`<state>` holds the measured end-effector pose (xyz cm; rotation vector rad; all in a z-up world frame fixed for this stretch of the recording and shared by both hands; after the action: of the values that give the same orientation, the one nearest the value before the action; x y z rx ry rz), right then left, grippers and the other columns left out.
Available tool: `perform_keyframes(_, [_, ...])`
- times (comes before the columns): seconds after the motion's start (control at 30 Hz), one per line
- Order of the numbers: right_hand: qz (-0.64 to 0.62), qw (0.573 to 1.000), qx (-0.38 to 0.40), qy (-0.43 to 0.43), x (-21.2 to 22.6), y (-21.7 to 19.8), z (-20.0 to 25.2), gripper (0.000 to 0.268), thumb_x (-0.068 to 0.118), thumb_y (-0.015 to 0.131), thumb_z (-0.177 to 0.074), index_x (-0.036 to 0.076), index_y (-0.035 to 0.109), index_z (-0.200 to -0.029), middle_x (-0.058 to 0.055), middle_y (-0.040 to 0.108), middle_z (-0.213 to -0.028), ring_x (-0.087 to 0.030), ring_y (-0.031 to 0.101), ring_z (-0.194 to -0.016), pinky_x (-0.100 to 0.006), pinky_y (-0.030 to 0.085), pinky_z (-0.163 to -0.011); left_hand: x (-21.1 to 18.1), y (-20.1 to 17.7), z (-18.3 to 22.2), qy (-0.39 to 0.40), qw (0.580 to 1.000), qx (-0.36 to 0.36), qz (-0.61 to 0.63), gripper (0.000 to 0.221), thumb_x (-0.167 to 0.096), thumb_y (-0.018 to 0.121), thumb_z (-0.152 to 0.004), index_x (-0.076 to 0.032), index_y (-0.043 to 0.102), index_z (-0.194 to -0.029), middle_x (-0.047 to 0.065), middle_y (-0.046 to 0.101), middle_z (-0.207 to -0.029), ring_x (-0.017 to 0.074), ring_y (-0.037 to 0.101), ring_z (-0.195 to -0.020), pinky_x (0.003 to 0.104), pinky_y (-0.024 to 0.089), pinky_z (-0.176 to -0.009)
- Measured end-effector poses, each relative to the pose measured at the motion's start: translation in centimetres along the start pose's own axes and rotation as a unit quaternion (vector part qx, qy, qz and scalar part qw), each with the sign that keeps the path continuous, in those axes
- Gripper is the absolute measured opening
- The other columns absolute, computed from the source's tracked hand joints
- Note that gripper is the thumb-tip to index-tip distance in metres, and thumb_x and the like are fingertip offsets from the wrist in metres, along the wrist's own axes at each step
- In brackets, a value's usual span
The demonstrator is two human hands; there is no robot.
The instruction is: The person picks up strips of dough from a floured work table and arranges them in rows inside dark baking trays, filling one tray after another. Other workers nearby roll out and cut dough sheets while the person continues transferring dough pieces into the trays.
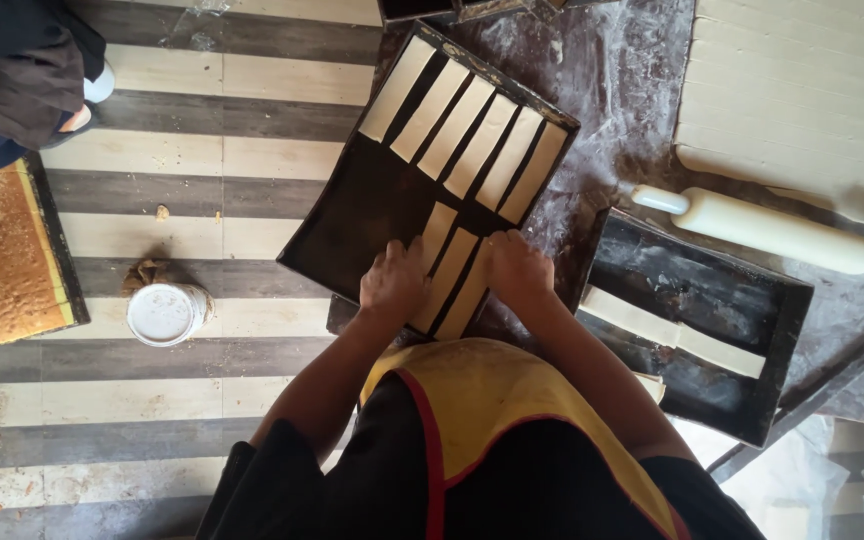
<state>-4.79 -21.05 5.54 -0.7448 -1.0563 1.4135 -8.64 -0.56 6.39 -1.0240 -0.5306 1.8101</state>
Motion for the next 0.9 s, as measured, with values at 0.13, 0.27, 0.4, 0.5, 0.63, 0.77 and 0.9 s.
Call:
perform_keyframes(0.13, [-0.064, 0.996, -0.065, -0.022, -1.0, 0.8, -0.6, 0.015, 0.021, 0.061, -0.093, 0.009, 0.063, -0.102, -0.016, 0.064, -0.108, -0.042, 0.069, -0.091, -0.055, 0.057, -0.075, 1.1, 1.1, 1.0, 0.002, 1.0, -0.004, 0.011, 0.071, -0.031, 0.068, -0.092, -0.014, 0.036, -0.153, 0.019, 0.052, -0.134, 0.0368, 0.061, -0.121, 0.048, 0.057, -0.095])
perform_keyframes(0.27, [-0.112, 0.984, -0.068, -0.122, -1.6, 1.0, -1.6, 0.006, 0.014, 0.064, -0.087, 0.011, 0.06, -0.091, -0.012, 0.068, -0.092, -0.036, 0.071, -0.088, -0.049, 0.058, -0.074, 1.9, 1.8, 1.8, 0.011, 0.999, -0.032, 0.018, 0.073, -0.032, 0.065, -0.091, -0.008, 0.035, -0.153, 0.022, 0.053, -0.131, 0.039, 0.061, -0.118, 0.049, 0.055, -0.096])
perform_keyframes(0.4, [-0.1, 0.977, -0.095, -0.161, -1.5, -0.5, -2.0, 0.013, 0.012, 0.068, -0.089, 0.008, 0.059, -0.098, -0.013, 0.069, -0.088, -0.035, 0.07, -0.082, -0.049, 0.056, -0.07, 2.0, 3.5, 2.1, 0.067, 0.991, -0.114, 0.005, 0.071, -0.031, 0.065, -0.091, -0.004, 0.04, -0.151, 0.023, 0.057, -0.129, 0.0389, 0.062, -0.119, 0.049, 0.053, -0.099])
perform_keyframes(0.5, [-0.263, 0.927, 0.026, -0.266, -0.3, -3.1, -1.6, 0.019, 0.014, 0.071, -0.09, 0.007, 0.056, -0.098, -0.008, 0.072, -0.092, -0.022, 0.076, -0.082, -0.038, 0.062, -0.07, 1.1, 1.8, 2.9, 0.194, 0.963, -0.177, 0.064, 0.072, -0.036, 0.07, -0.086, 0.0, 0.048, -0.145, 0.025, 0.062, -0.128, 0.0388, 0.063, -0.118, 0.051, 0.051, -0.099])
perform_keyframes(0.63, [-0.556, 0.765, 0.176, -0.274, 0.2, -5.7, -0.8, 0.018, 0.007, 0.072, -0.097, 0.003, 0.056, -0.105, -0.009, 0.071, -0.098, -0.014, 0.065, -0.071, -0.031, 0.055, -0.062, 1.8, 0.2, 2.9, 0.183, 0.961, 0.008, 0.207, 0.072, -0.048, 0.071, -0.084, -0.003, 0.057, -0.138, 0.022, 0.07, -0.119, 0.0331, 0.067, -0.111, 0.047, 0.053, -0.096])
perform_keyframes(0.77, [-0.389, 0.882, -0.11, -0.242, -0.9, -11.0, 1.5, 0.03, 0.011, 0.067, -0.102, 0.002, 0.055, -0.129, -0.017, 0.067, -0.128, -0.022, 0.07, -0.108, -0.032, 0.062, -0.084, 8.9, 5.3, -2.3, 0.147, 0.952, -0.086, 0.256, 0.072, -0.05, 0.074, -0.081, -0.004, 0.06, -0.135, 0.021, 0.073, -0.112, 0.031, 0.072, -0.104, 0.042, 0.058, -0.092])
perform_keyframes(0.9, [-0.242, 0.969, 0.042, 0.041, -3.1, -14.1, 5.9, 0.045, 0.032, 0.069, -0.094, 0.011, 0.061, -0.133, -0.008, 0.07, -0.134, -0.028, 0.076, -0.094, -0.044, 0.061, -0.078, 8.0, 2.3, -2.2, 0.1, 0.968, -0.206, 0.107, 0.07, -0.046, 0.077, -0.085, -0.002, 0.058, -0.136, 0.025, 0.067, -0.12, 0.0379, 0.066, -0.112, 0.044, 0.054, -0.098])
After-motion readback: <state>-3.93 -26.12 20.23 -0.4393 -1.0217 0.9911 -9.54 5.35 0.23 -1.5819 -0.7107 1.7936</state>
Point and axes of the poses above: each hand's wrist, its own z-axis away from the middle knuckle, its own y-axis out of the palm, x = y × z, the point moved 2 cm from there along -z, towards the middle knuckle
